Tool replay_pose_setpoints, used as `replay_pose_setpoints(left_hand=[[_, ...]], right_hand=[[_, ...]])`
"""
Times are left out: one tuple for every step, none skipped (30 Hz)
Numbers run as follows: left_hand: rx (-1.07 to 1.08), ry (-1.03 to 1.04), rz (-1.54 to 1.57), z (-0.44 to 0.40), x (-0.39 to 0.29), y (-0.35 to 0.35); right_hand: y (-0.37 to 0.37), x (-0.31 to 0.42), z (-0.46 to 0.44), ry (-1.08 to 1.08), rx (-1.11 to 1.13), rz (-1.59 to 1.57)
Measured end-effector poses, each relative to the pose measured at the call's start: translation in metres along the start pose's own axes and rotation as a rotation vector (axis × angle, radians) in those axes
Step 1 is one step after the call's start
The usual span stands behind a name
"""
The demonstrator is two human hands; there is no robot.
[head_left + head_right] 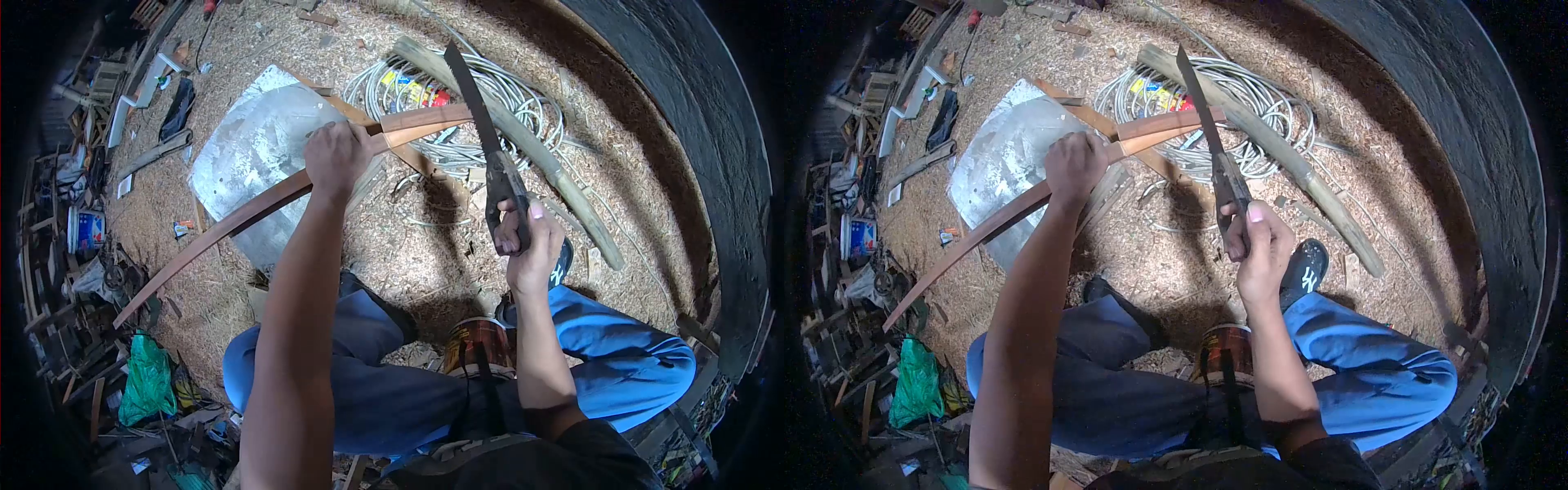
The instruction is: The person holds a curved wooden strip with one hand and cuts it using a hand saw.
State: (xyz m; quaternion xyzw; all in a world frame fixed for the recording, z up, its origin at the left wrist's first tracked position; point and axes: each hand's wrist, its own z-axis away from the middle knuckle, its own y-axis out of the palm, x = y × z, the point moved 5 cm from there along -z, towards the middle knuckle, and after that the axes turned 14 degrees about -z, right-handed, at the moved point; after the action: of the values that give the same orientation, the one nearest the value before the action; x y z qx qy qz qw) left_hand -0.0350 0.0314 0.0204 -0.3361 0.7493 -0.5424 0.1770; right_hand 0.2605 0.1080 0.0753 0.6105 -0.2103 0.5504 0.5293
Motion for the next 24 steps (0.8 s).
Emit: replay_pose_setpoints(left_hand=[[-0.006, 0.001, 0.0, 0.001, 0.0, 0.0], [-0.057, 0.017, 0.02, 0.003, -0.001, -0.002], [-0.109, 0.033, 0.038, 0.002, -0.003, -0.009], [-0.115, 0.031, 0.038, 0.004, -0.003, -0.014], [-0.144, 0.113, 0.047, 0.008, -0.005, -0.021], [-0.172, 0.194, 0.055, 0.011, -0.008, -0.028], [-0.175, 0.189, 0.05, 0.012, -0.006, -0.029], [-0.203, 0.264, 0.027, 0.013, -0.008, -0.031], [-0.231, 0.338, 0.003, 0.016, -0.009, -0.031], [-0.234, 0.332, -0.001, 0.017, -0.009, -0.025], [-0.214, 0.289, 0.009, 0.017, -0.007, -0.016], [-0.195, 0.25, 0.02, 0.014, -0.007, -0.014], [-0.2, 0.251, 0.017, 0.01, -0.006, -0.014], [-0.074, 0.202, 0.038, 0.004, -0.005, -0.006], [0.054, 0.155, 0.058, -0.001, -0.004, -0.006], [0.051, 0.16, 0.057, -0.006, -0.004, -0.012], [0.144, 0.165, 0.036, -0.011, -0.004, -0.013], [0.236, 0.171, 0.015, -0.014, -0.004, -0.011], [0.234, 0.174, 0.014, -0.016, -0.004, -0.011], [0.233, 0.17, 0.018, -0.016, -0.003, -0.01], [0.235, 0.167, 0.022, -0.017, -0.003, -0.01], [0.239, 0.17, 0.024, -0.017, -0.003, -0.01], [0.258, 0.164, 0.038, -0.019, -0.003, -0.008], [0.276, 0.158, 0.053, -0.02, -0.002, -0.006]], right_hand=[[0.002, 0.004, 0.001, -0.021, 0.002, -0.01], [0.003, 0.008, 0.002, -0.043, 0.005, -0.018], [0.002, 0.01, 0.003, -0.048, 0.008, -0.02], [0.001, 0.011, 0.006, -0.038, 0.005, -0.031], [0.0, 0.012, 0.007, -0.025, 0.003, -0.045], [0.0, 0.013, 0.008, -0.027, 0.01, -0.048], [-0.001, 0.013, 0.009, -0.032, -0.002, -0.067], [-0.001, 0.014, 0.011, -0.034, -0.014, -0.088], [-0.001, 0.014, 0.011, -0.033, -0.007, -0.09], [0.0, 0.015, 0.012, -0.035, -0.016, -0.094], [0.0, 0.016, 0.013, -0.038, -0.027, -0.098], [0.003, 0.018, 0.014, -0.041, -0.023, -0.101], [0.008, 0.021, 0.017, -0.045, -0.009, -0.112], [0.012, 0.023, 0.019, -0.048, 0.002, -0.123], [0.015, 0.024, 0.021, -0.051, 0.001, -0.126], [0.017, 0.024, 0.022, -0.058, 0.008, -0.128], [0.019, 0.025, 0.023, -0.065, 0.016, -0.129], [0.02, 0.025, 0.025, -0.069, 0.013, -0.132], [0.021, 0.025, 0.027, -0.072, 0.017, -0.133], [0.022, 0.026, 0.028, -0.073, 0.02, -0.132], [0.022, 0.025, 0.029, -0.072, 0.016, -0.132], [0.021, 0.025, 0.03, -0.07, 0.013, -0.141], [0.021, 0.024, 0.032, -0.068, 0.01, -0.151], [0.021, 0.024, 0.033, -0.068, 0.007, -0.149]])
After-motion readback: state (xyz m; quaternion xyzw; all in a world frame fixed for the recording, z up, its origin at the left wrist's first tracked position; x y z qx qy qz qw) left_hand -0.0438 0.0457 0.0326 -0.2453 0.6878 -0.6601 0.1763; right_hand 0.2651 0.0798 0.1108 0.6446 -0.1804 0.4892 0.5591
